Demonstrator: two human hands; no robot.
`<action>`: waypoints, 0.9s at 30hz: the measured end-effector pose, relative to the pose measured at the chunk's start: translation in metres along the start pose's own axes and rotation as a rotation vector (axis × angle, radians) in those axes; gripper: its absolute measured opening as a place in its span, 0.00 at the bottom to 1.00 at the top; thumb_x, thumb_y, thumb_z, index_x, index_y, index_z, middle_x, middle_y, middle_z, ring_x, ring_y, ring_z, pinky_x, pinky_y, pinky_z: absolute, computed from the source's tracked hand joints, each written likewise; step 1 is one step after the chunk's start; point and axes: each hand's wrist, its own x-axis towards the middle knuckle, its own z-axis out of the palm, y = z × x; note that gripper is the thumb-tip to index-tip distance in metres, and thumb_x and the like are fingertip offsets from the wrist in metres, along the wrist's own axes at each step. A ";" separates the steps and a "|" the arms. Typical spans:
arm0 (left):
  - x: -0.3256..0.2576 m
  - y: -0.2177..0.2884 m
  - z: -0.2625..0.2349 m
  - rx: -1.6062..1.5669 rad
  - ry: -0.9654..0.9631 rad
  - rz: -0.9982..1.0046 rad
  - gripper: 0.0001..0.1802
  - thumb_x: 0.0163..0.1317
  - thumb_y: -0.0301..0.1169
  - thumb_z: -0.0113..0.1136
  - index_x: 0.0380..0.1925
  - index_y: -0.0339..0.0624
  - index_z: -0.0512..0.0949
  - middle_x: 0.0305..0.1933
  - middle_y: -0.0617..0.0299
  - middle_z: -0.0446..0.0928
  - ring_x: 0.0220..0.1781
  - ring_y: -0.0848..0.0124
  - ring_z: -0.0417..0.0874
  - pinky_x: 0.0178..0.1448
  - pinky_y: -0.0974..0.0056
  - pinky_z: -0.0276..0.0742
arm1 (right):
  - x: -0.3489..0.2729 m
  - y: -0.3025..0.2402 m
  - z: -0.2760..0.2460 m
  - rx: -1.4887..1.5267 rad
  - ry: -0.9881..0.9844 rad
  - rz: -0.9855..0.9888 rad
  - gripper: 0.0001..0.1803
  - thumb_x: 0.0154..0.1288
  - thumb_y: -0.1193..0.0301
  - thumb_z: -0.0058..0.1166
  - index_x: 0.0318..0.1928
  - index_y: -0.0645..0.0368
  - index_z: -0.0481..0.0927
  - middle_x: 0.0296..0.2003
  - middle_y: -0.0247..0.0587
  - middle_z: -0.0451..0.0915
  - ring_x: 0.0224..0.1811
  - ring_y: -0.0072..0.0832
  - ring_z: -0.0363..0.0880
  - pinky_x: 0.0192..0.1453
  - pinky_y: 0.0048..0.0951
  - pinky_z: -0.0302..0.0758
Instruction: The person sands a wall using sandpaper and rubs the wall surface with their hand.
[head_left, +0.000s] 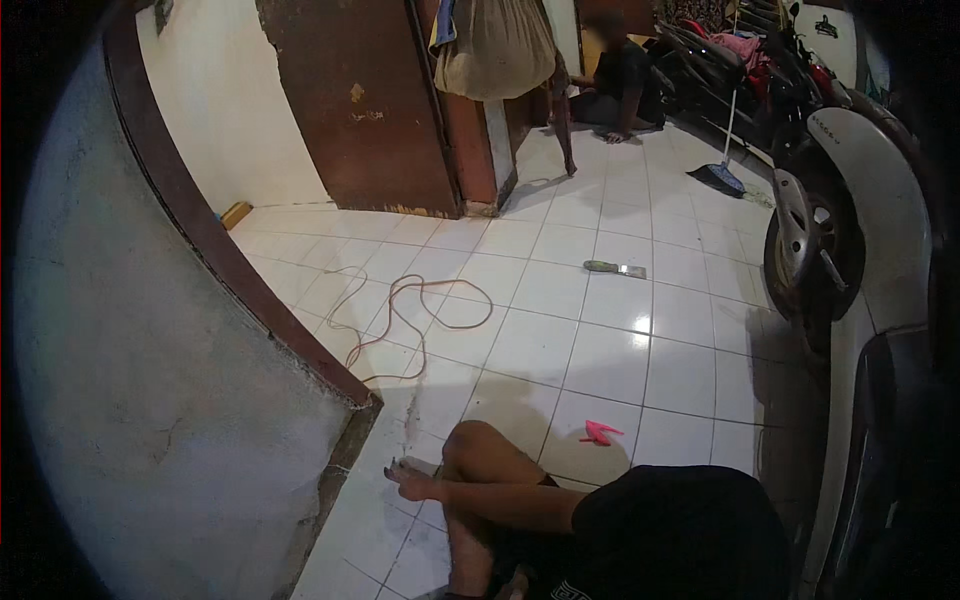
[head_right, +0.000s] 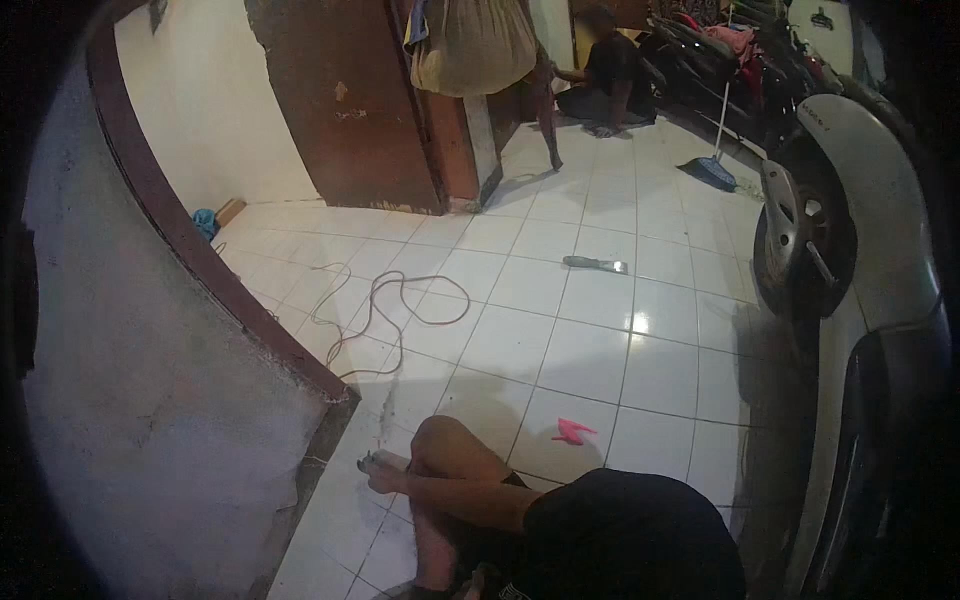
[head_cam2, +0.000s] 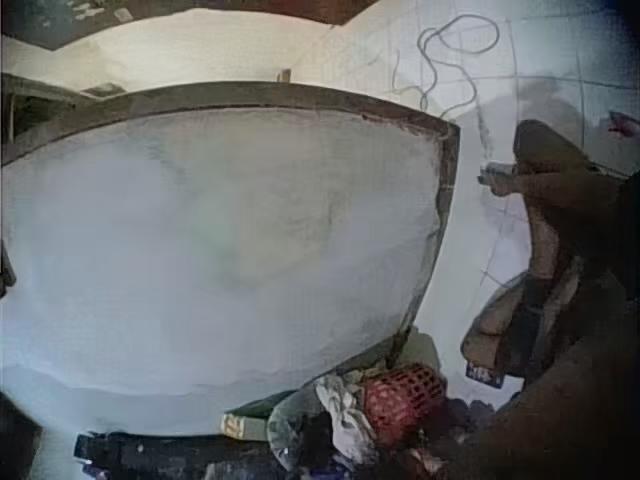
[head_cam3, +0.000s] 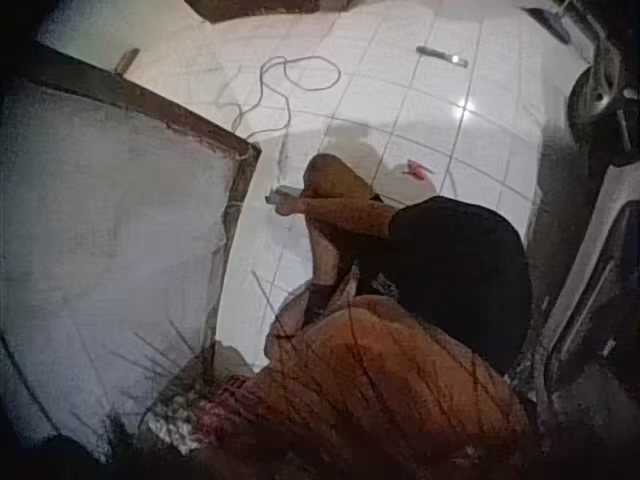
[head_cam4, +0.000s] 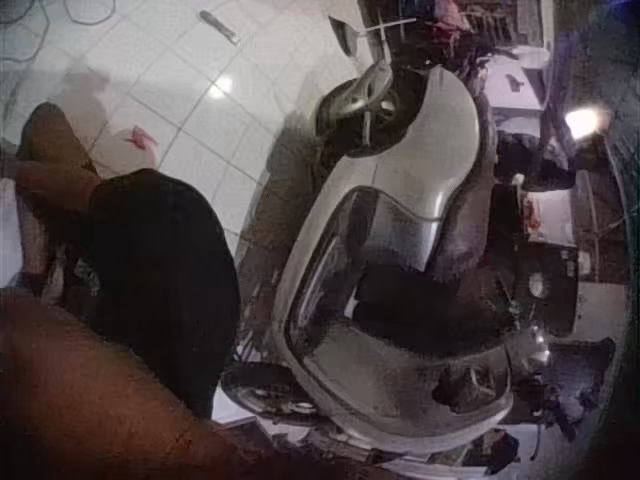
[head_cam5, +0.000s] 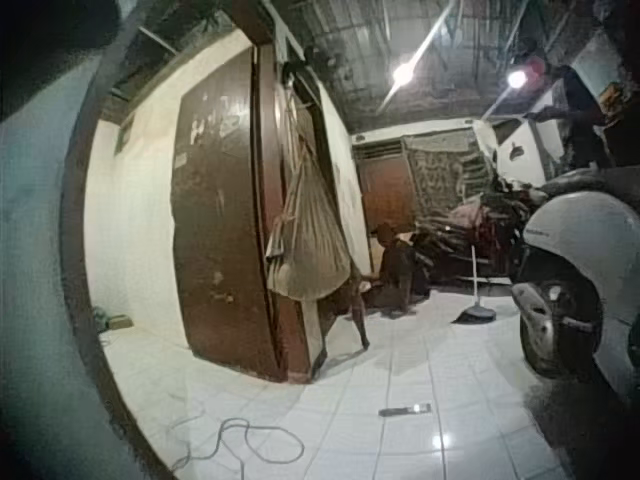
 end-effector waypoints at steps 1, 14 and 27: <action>-0.002 0.001 0.001 -0.001 -0.003 -0.004 0.22 0.73 0.40 0.46 0.59 0.35 0.66 0.54 0.52 0.71 0.55 0.64 0.75 0.59 0.63 0.72 | -0.001 0.003 -0.001 -0.009 0.071 -0.051 0.27 0.47 0.77 0.49 0.52 0.69 0.69 0.53 0.67 0.69 0.61 0.57 0.67 0.61 0.58 0.64; -0.028 -0.004 -0.037 0.068 -0.410 -0.183 0.25 0.74 0.45 0.43 0.59 0.36 0.66 0.52 0.50 0.72 0.54 0.63 0.76 0.60 0.61 0.71 | 0.002 0.024 0.008 -0.280 0.095 -0.204 0.28 0.55 0.78 0.46 0.60 0.66 0.70 0.57 0.59 0.74 0.60 0.53 0.71 0.69 0.44 0.64; -0.104 -0.048 -0.035 0.571 -0.554 -0.224 0.28 0.75 0.51 0.39 0.59 0.38 0.67 0.50 0.47 0.73 0.53 0.62 0.76 0.61 0.60 0.71 | -0.002 0.001 -0.019 -0.220 0.108 -0.450 0.30 0.55 0.80 0.49 0.61 0.75 0.65 0.52 0.66 0.75 0.55 0.60 0.74 0.64 0.51 0.68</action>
